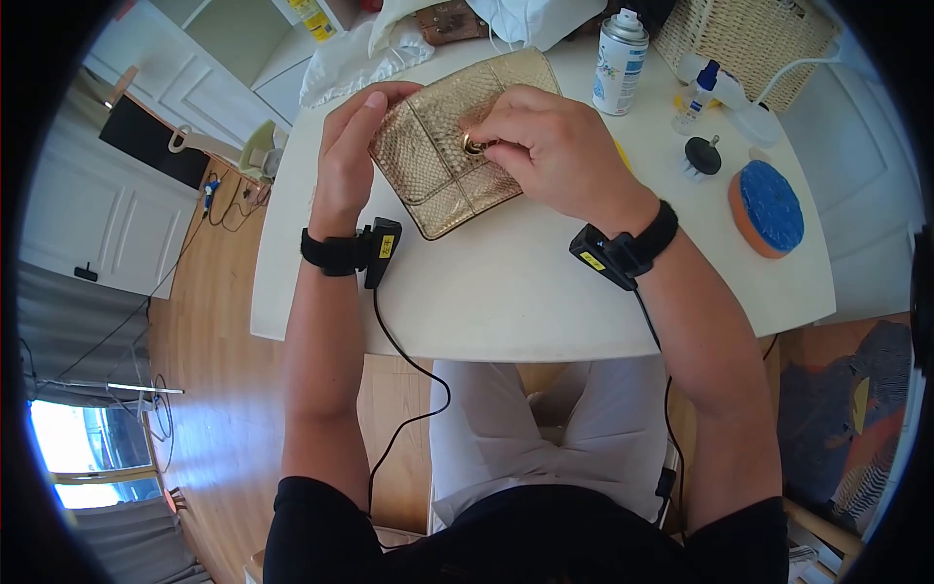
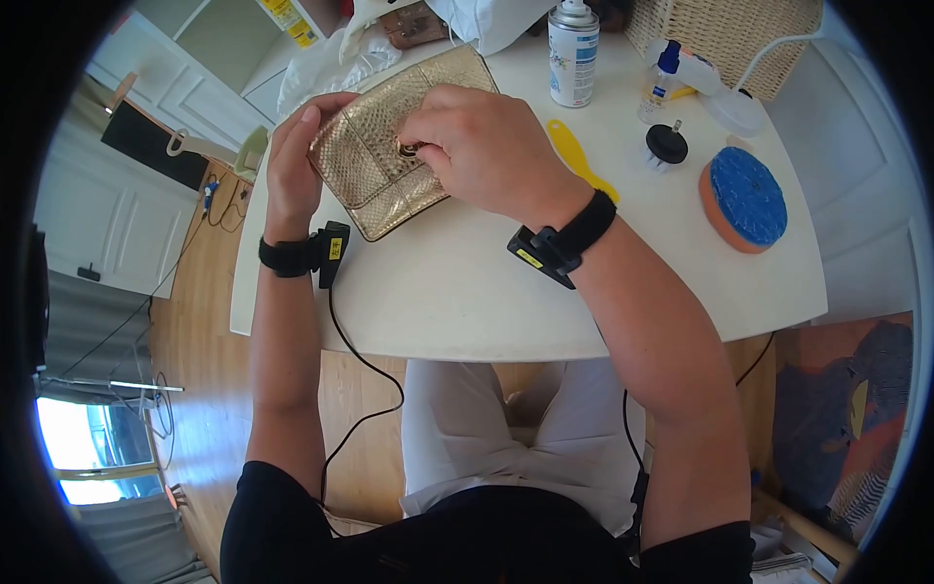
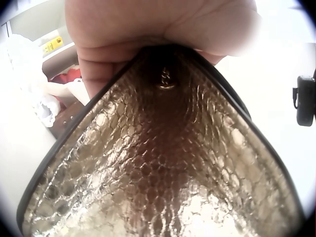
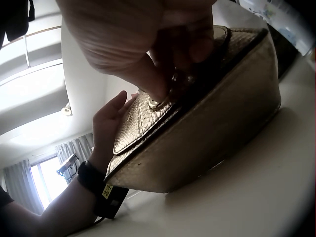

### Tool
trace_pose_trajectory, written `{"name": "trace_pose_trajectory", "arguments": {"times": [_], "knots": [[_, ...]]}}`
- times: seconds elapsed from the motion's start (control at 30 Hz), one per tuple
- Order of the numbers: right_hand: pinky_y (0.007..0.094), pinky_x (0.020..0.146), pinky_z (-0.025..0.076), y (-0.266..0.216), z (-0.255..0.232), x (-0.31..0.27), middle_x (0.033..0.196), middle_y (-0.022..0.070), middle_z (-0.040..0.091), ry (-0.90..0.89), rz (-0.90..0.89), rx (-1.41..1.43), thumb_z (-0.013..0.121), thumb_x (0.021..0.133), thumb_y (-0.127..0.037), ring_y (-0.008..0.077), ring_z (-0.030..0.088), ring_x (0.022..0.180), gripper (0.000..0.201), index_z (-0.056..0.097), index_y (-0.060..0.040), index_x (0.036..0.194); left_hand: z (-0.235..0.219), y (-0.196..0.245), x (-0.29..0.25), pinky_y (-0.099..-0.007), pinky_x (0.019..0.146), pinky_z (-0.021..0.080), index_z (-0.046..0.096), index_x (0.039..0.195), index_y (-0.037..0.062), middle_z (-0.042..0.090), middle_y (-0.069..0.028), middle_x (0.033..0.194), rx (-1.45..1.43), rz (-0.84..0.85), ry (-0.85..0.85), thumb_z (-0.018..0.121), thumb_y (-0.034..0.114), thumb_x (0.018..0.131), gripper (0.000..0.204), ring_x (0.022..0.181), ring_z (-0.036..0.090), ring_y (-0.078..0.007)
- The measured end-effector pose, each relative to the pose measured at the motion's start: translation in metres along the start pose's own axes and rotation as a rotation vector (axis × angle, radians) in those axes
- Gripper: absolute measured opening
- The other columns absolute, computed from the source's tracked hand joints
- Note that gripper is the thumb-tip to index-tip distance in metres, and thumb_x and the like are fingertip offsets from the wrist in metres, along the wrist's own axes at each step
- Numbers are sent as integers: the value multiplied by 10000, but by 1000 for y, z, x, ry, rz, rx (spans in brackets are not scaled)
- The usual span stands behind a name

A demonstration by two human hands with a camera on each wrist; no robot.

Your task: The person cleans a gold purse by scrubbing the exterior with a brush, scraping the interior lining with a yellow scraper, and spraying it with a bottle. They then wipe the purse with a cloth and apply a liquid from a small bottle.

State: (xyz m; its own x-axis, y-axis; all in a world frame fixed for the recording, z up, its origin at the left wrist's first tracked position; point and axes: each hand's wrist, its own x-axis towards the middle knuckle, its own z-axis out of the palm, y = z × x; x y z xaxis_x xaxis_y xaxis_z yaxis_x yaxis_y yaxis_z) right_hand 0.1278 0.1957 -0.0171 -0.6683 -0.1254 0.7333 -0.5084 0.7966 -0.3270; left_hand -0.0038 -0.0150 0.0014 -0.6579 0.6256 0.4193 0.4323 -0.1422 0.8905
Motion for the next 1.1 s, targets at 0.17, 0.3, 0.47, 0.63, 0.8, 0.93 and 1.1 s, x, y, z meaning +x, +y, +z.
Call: {"name": "trace_pose_trajectory", "arguments": {"times": [0.17, 0.3, 0.47, 0.63, 0.8, 0.93, 1.1], "knots": [[347, 697, 534, 1, 2, 3, 902, 60, 675, 26, -47, -39, 758, 816, -88, 257, 656, 774, 112, 728, -65, 922, -1, -2, 1, -319, 1015, 449, 603, 1224, -129, 677, -184, 1190, 23, 2, -13, 397, 259, 1041, 476, 1109, 637, -224], [393, 696, 540, 2, 1, 3, 827, 26, 654, 6, -3, -74, 703, 842, -186, 256, 664, 827, 75, 693, -112, 840, 0, -4, 1, -303, 967, 455, 656, 1175, -84, 698, -124, 1111, -20, 19, 16, 443, 277, 1036, 442, 1049, 632, -182], [369, 647, 525, -2, 2, 2, 802, 67, 664, 57, -7, -50, 770, 801, -124, 275, 648, 726, 114, 679, -58, 821, -1, -3, 1, -299, 966, 454, 655, 1176, -81, 695, -124, 1121, -20, 25, 11, 441, 279, 1040, 441, 1053, 630, -182], [380, 620, 525, -7, 3, 1, 773, 66, 669, 107, 49, -87, 779, 778, -171, 282, 658, 703, 144, 666, -81, 775, 3, 1, -1, -300, 972, 461, 634, 1198, -97, 685, -142, 1144, -15, 0, 8, 423, 274, 1042, 455, 1071, 631, -196], [408, 598, 523, -10, 11, 1, 704, 78, 655, 104, 102, -166, 739, 799, -189, 295, 659, 673, 166, 648, -73, 722, 0, 0, 0, -310, 1001, 441, 616, 1219, -101, 677, -159, 1164, 48, -7, 8, 384, 302, 1043, 497, 1103, 627, -204], [454, 589, 545, -12, 17, 1, 638, 133, 658, 58, 149, -209, 659, 826, -230, 337, 669, 618, 217, 680, -71, 680, -1, -2, 0, -305, 995, 443, 616, 1218, -100, 677, -159, 1157, 30, -7, 5, 386, 308, 1045, 499, 1099, 627, -201], [412, 560, 515, -15, 4, 1, 629, 99, 650, 71, 219, -132, 752, 812, -246, 312, 643, 586, 251, 657, -82, 647, 0, -2, 0, -302, 996, 442, 613, 1222, -102, 677, -158, 1156, 24, -14, 19, 394, 308, 1045, 497, 1098, 627, -203]]}}
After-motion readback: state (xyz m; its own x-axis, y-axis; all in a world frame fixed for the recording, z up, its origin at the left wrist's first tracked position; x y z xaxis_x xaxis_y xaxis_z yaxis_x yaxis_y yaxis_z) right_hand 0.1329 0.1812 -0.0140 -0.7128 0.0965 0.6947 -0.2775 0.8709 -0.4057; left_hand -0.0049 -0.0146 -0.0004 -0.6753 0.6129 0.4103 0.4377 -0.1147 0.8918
